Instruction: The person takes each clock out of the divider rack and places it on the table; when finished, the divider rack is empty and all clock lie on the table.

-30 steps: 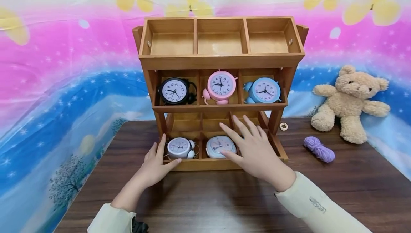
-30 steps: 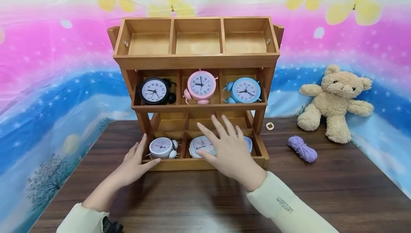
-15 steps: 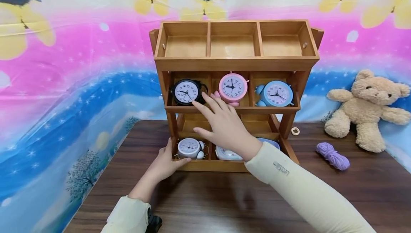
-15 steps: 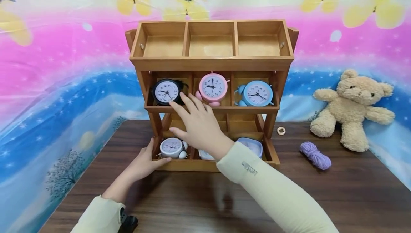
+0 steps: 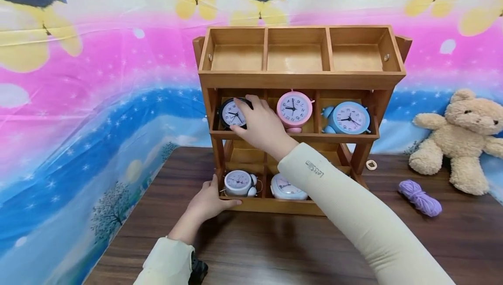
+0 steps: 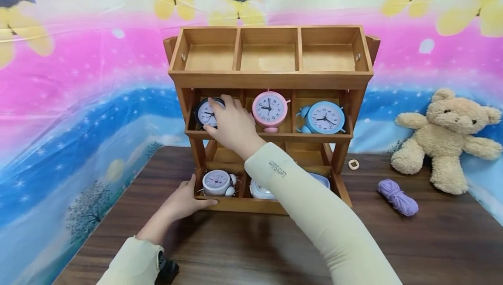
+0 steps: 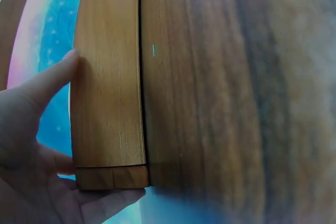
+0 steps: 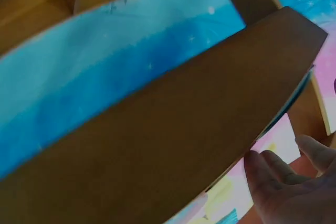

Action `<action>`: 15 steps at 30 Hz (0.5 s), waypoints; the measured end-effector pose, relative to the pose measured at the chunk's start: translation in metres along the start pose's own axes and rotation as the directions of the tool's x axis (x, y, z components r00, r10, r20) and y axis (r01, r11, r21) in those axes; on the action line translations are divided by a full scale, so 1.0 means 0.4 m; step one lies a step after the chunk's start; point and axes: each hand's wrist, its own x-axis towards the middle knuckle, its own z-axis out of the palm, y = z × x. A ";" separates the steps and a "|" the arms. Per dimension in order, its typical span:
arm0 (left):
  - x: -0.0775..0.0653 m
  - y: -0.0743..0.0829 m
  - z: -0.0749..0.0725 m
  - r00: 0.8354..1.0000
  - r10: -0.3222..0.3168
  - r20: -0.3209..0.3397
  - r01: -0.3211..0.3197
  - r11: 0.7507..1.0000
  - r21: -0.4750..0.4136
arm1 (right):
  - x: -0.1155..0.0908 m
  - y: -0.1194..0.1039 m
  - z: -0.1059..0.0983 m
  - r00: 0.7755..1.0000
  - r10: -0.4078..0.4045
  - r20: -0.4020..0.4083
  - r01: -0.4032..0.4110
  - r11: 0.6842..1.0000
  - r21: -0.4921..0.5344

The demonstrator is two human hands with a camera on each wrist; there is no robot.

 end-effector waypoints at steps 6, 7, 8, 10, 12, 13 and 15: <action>0.003 0.009 0.007 1.000 -0.013 0.016 0.011 0.995 0.100 | 0.029 -0.010 0.021 0.998 0.051 0.023 -0.051 0.999 0.007; 0.004 0.009 0.007 1.000 -0.018 0.020 0.016 0.995 0.103 | 0.032 -0.012 0.024 0.998 0.058 0.029 -0.058 0.998 0.009; 0.004 0.009 0.007 0.999 -0.023 0.023 0.021 0.995 0.102 | 0.034 -0.014 0.027 0.997 0.065 0.033 -0.065 0.998 0.008; 0.005 0.007 0.003 0.999 -0.028 0.029 0.025 0.995 0.092 | 0.039 -0.016 0.033 0.997 0.072 0.032 -0.072 0.997 0.018; 0.007 0.005 -0.005 0.999 -0.024 0.033 0.021 0.997 0.080 | 0.044 -0.016 0.036 0.997 0.072 0.021 -0.073 0.997 0.025; 0.008 0.004 -0.010 0.999 -0.019 0.035 0.016 0.997 0.077 | 0.048 -0.017 0.036 0.997 0.072 0.015 -0.073 0.997 0.033; 0.010 0.001 -0.021 0.999 -0.010 0.041 0.007 0.998 0.067 | 0.055 -0.018 0.037 0.998 0.062 0.004 -0.062 0.997 0.044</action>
